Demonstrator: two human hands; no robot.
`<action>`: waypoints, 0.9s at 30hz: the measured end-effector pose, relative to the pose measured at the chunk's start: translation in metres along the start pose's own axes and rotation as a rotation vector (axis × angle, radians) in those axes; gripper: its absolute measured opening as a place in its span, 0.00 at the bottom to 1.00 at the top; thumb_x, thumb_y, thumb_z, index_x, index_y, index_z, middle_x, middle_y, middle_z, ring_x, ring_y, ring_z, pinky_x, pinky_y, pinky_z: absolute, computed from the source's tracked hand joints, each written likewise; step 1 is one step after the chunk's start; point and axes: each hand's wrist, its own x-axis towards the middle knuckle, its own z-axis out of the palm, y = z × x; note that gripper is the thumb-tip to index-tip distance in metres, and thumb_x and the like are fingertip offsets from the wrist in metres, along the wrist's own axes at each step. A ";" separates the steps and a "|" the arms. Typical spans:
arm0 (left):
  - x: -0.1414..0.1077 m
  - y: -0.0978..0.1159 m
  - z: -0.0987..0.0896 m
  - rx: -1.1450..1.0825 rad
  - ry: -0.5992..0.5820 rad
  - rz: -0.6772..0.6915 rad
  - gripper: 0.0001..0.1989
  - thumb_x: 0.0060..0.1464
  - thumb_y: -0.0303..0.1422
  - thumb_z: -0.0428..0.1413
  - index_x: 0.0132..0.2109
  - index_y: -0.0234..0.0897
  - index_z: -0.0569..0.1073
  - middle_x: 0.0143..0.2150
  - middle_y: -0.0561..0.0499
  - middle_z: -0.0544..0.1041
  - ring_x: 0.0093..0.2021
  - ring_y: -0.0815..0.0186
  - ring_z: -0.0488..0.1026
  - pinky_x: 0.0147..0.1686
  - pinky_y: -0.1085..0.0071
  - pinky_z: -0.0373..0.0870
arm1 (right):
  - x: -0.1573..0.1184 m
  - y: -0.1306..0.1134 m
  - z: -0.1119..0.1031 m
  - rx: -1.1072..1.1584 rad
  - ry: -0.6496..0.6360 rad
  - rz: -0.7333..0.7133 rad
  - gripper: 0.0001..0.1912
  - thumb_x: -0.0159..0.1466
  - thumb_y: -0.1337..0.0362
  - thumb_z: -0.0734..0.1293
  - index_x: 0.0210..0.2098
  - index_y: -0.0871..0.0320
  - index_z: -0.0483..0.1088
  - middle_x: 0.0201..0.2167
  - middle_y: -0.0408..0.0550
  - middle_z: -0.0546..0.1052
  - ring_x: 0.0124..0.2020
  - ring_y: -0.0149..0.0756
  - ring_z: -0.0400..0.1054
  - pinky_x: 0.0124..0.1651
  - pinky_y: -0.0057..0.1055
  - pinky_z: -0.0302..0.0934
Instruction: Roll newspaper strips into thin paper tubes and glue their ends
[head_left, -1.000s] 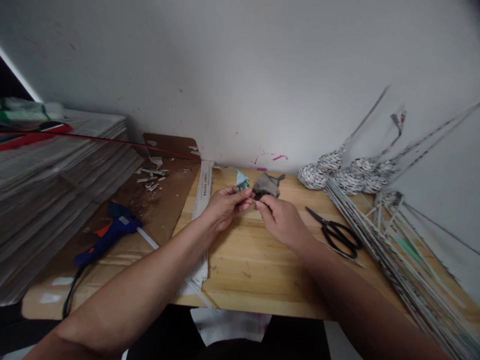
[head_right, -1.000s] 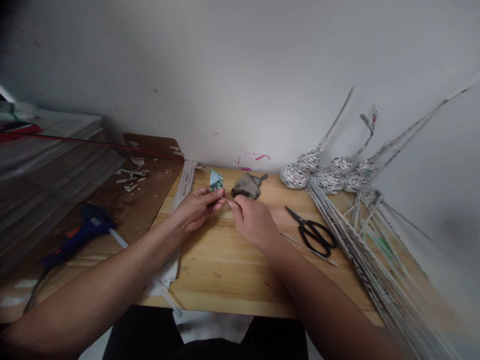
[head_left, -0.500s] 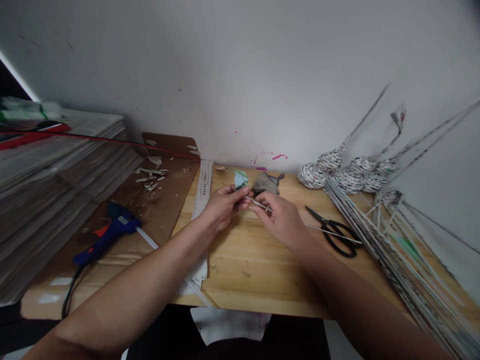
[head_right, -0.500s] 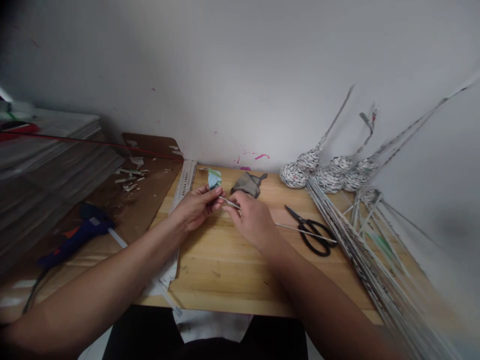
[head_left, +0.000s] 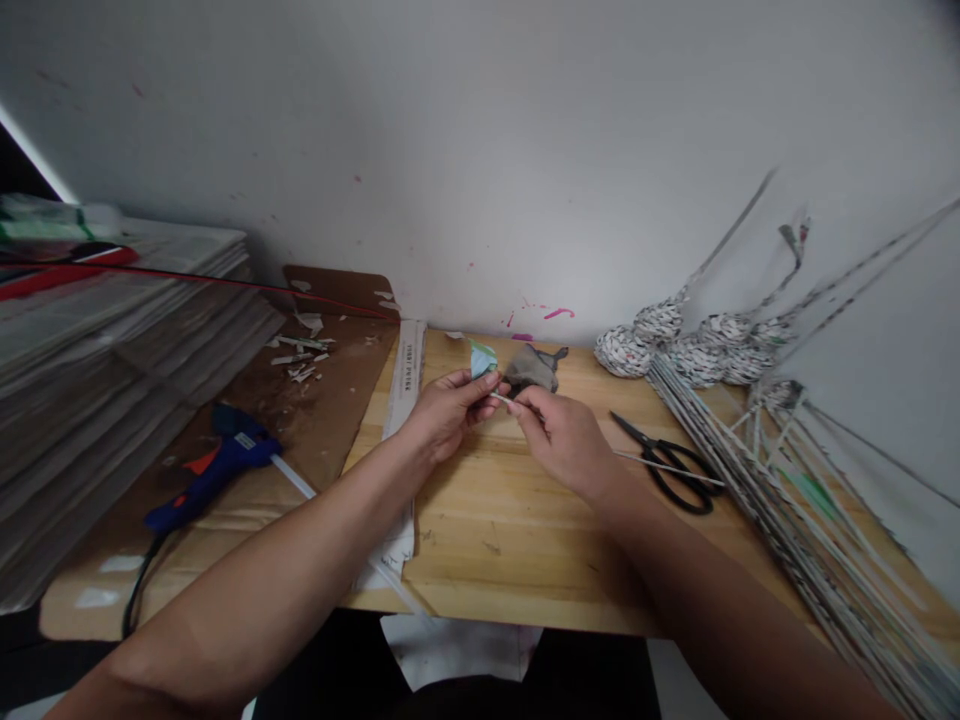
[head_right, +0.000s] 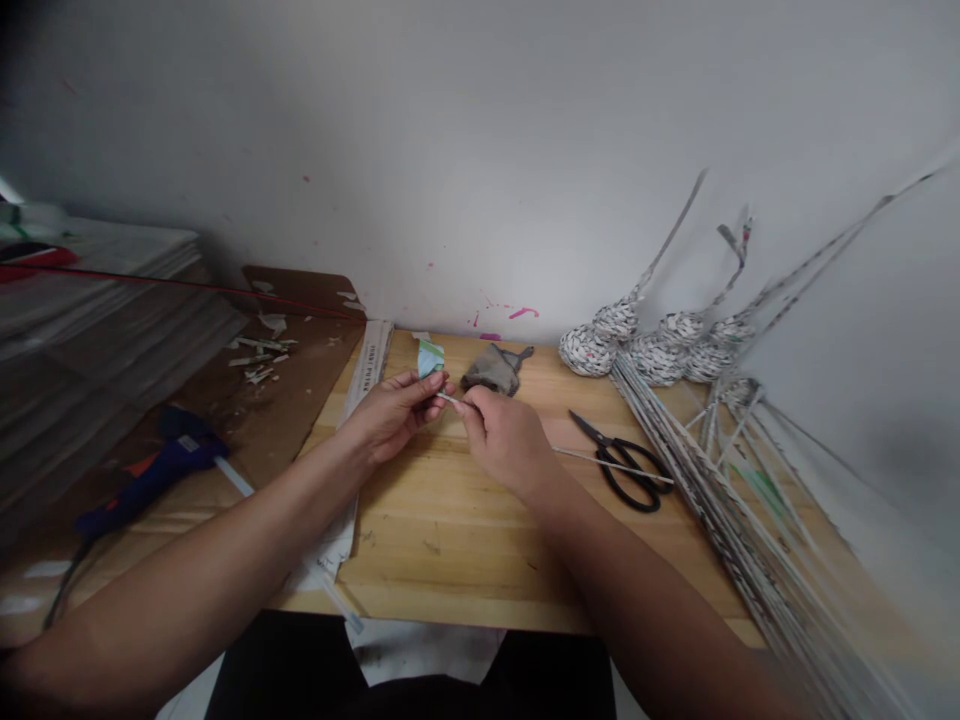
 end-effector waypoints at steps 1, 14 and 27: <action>0.000 0.000 0.000 0.001 0.002 0.001 0.04 0.50 0.26 0.64 0.34 0.29 0.77 0.31 0.48 0.80 0.22 0.78 0.71 0.24 0.83 0.71 | 0.000 0.000 0.000 0.001 -0.020 0.009 0.13 0.70 0.60 0.56 0.37 0.57 0.70 0.26 0.45 0.75 0.27 0.34 0.67 0.31 0.29 0.52; 0.001 -0.001 -0.001 0.010 0.014 0.035 0.07 0.47 0.29 0.66 0.32 0.30 0.76 0.31 0.49 0.80 0.21 0.78 0.69 0.22 0.83 0.69 | -0.001 -0.003 0.000 0.016 -0.075 0.024 0.15 0.71 0.60 0.55 0.35 0.57 0.68 0.24 0.44 0.73 0.24 0.32 0.65 0.29 0.27 0.50; 0.001 -0.002 -0.001 0.017 0.006 0.045 0.10 0.44 0.31 0.68 0.32 0.30 0.76 0.30 0.49 0.80 0.22 0.77 0.71 0.23 0.83 0.70 | -0.001 -0.001 0.004 -0.003 -0.027 0.014 0.12 0.70 0.57 0.58 0.40 0.57 0.69 0.27 0.46 0.75 0.27 0.34 0.67 0.30 0.28 0.52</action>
